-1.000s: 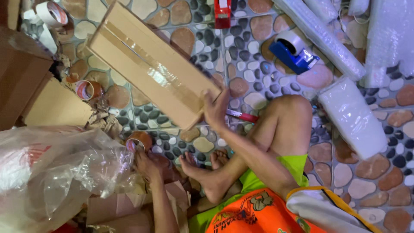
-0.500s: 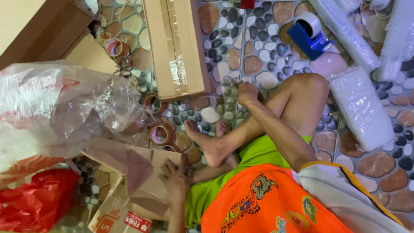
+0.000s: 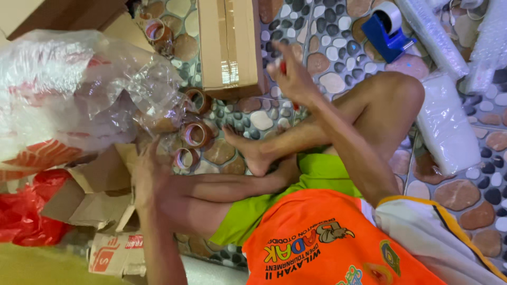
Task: The person sits on the floor and packs a small black device into a box labeled 'ROSSTON'. They wrap the box in bubble wrap and secure it with tape. The person then opens a larger cardboard box, places bubble wrap inside, and begins wrapping a long, thin item in bubble wrap.
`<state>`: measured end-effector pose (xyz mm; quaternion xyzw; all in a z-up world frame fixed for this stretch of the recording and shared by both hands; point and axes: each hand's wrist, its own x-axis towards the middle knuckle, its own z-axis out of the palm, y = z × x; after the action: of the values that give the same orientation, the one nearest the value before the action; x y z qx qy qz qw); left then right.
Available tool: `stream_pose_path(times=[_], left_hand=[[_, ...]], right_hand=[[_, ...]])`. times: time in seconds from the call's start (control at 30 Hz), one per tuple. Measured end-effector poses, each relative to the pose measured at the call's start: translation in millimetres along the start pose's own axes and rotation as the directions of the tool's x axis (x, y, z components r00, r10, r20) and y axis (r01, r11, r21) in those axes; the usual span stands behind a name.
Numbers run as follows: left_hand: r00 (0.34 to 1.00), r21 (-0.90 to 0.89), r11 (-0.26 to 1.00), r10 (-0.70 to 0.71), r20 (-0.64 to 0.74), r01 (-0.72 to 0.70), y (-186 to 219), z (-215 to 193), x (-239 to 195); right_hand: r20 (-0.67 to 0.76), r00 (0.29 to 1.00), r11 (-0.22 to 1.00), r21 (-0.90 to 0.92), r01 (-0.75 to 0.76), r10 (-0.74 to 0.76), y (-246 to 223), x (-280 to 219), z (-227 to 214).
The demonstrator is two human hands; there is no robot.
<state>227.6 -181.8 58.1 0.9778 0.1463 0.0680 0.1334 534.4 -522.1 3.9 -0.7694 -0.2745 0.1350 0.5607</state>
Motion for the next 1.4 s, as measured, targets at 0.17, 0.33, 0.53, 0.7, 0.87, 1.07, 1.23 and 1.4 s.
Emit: stream_pose_path(times=[0.17, 0.33, 0.53, 0.7, 0.87, 1.07, 1.23, 1.4], left_hand=[[0.96, 0.191, 0.973, -0.168, 0.223, 0.126, 58, 55, 152], [0.93, 0.354, 0.935, -0.102, 0.353, -0.032, 67, 106, 214], [0.972, -0.229, 0.97, -0.027, 0.233, 0.081, 64, 130, 201], [0.964, -0.355, 0.907, -0.157, 0.216, 0.227, 102, 162, 168], [0.975, 0.138, 0.986, 0.057, 0.217, -0.089, 123, 172, 180], [0.783, 0.52, 0.587, 0.484, 0.389, -0.621, 132, 177, 191], [0.731, 0.436, 0.587, 0.534, 0.425, -0.682, 120, 187, 183], [0.686, 0.41, 0.6, 0.721, 0.096, -0.687, 108, 197, 180]], right_hand=[[0.112, 0.935, 0.922, -0.241, -0.304, 0.338, 40, -44, 34], [0.21, 0.947, 0.968, -0.114, -0.222, 0.242, -2, -70, 17], [0.288, 0.878, 0.924, -0.109, -0.368, 0.383, -14, -74, 32], [0.251, 0.894, 0.928, -0.129, -0.349, 0.371, 21, -79, 58], [0.191, 0.897, 0.876, -0.368, -0.312, 0.4, 40, -78, 51], [0.176, 0.915, 0.842, -0.482, -0.241, 0.363, 28, -74, 40], [0.189, 0.934, 0.863, -0.47, -0.184, 0.302, 20, -68, 46], [0.191, 0.953, 0.892, -0.433, -0.133, 0.235, 7, -57, 46]])
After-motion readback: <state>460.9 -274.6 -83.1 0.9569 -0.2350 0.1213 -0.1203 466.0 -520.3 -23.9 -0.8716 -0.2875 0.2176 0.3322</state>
